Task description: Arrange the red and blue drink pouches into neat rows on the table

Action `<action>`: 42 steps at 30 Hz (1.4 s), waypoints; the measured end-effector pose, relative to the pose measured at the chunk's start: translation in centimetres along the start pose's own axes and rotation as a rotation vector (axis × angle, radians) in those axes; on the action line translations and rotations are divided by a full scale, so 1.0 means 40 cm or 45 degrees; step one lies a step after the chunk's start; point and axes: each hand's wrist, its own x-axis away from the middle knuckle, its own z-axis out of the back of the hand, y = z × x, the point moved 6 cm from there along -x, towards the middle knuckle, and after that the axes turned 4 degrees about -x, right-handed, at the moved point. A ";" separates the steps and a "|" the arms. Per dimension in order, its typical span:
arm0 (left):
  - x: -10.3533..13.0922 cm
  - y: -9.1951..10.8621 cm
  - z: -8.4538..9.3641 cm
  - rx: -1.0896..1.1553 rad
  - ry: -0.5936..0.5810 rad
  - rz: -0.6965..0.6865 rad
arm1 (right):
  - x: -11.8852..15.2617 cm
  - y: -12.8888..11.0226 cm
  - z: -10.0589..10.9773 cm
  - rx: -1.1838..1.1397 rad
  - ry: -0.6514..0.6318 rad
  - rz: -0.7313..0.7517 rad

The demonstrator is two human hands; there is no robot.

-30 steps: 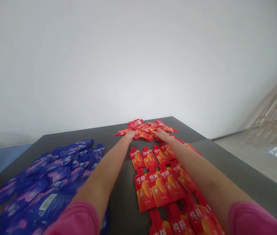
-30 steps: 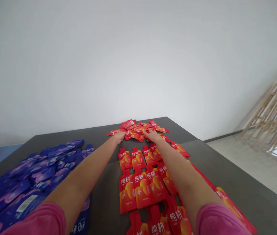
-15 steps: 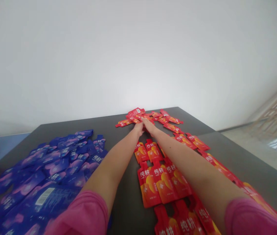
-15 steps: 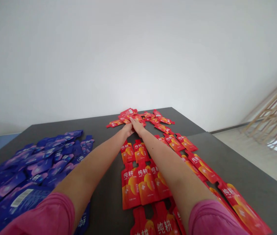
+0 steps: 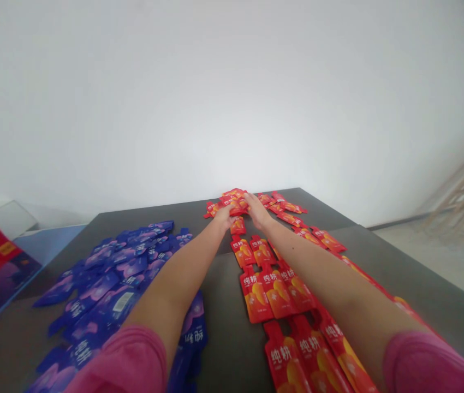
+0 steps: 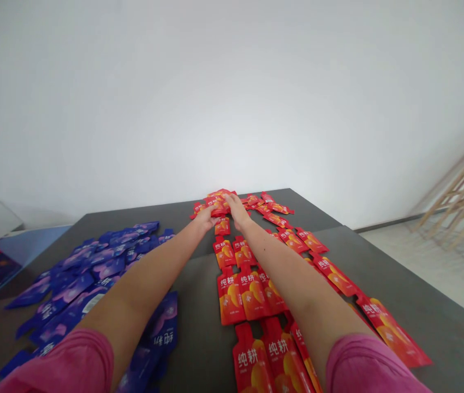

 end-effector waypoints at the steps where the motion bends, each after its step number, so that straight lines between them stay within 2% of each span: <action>1: 0.017 0.011 0.001 0.013 -0.005 -0.014 | 0.009 -0.014 0.000 -0.003 0.042 0.009; 6: 0.131 0.060 -0.005 0.063 -0.111 -0.104 | 0.077 -0.065 0.006 -0.031 0.212 -0.064; 8: 0.191 0.075 -0.013 0.068 -0.188 -0.144 | 0.111 -0.081 0.004 -0.063 0.210 -0.117; 11: 0.288 0.087 -0.029 0.054 -0.308 -0.194 | 0.162 -0.108 -0.012 -0.146 0.109 -0.185; 13: 0.354 0.085 -0.036 0.038 -0.372 -0.217 | 0.197 -0.126 -0.022 -0.208 0.046 -0.208; 17: 0.473 0.060 -0.029 0.017 -0.424 -0.237 | 0.277 -0.147 -0.029 -0.303 0.020 -0.211; 22: 0.577 0.025 0.004 0.012 -0.443 -0.294 | 0.374 -0.130 -0.038 -0.358 0.004 -0.240; 25: 0.602 -0.001 0.032 0.004 -0.391 -0.275 | 0.417 -0.110 -0.042 -0.378 0.037 -0.250; 31: 0.609 -0.044 0.077 0.014 -0.328 -0.198 | 0.465 -0.084 -0.040 -0.364 0.098 -0.241; 36: 0.611 -0.053 0.080 0.027 -0.404 -0.078 | 0.480 -0.088 -0.028 -0.320 0.105 -0.246; 42: 0.596 -0.050 0.095 0.064 -0.265 -0.062 | 0.496 -0.092 -0.025 -0.212 0.011 -0.316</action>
